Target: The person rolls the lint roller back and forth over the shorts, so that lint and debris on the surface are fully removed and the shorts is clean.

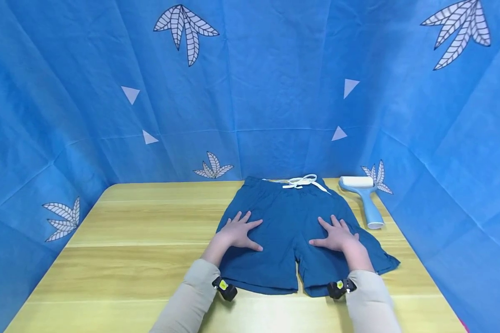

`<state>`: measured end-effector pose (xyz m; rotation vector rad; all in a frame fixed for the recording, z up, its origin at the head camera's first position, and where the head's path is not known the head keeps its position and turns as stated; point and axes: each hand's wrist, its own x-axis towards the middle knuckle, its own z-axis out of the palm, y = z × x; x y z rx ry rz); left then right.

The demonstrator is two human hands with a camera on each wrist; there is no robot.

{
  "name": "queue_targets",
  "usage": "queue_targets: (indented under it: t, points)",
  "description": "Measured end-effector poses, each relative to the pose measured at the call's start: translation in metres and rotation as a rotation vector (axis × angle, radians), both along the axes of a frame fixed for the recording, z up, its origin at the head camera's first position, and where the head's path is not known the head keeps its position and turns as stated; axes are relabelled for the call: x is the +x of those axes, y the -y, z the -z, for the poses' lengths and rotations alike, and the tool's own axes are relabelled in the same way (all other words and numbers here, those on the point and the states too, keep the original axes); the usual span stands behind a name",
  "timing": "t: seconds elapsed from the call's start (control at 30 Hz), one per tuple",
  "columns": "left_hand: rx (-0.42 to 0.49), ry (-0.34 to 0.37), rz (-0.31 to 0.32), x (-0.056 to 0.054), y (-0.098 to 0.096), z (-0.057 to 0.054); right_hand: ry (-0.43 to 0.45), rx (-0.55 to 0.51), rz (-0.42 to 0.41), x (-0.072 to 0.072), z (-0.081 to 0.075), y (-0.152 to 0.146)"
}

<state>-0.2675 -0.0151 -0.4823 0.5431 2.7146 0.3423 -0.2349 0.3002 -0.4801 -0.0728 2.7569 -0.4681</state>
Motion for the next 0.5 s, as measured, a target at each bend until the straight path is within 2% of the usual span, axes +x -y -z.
queue_targets:
  t: [0.5]
  points:
    - [0.047, 0.027, 0.003, 0.004, 0.048, -0.001, 0.012, 0.027, -0.025, -0.002, -0.003, 0.049]
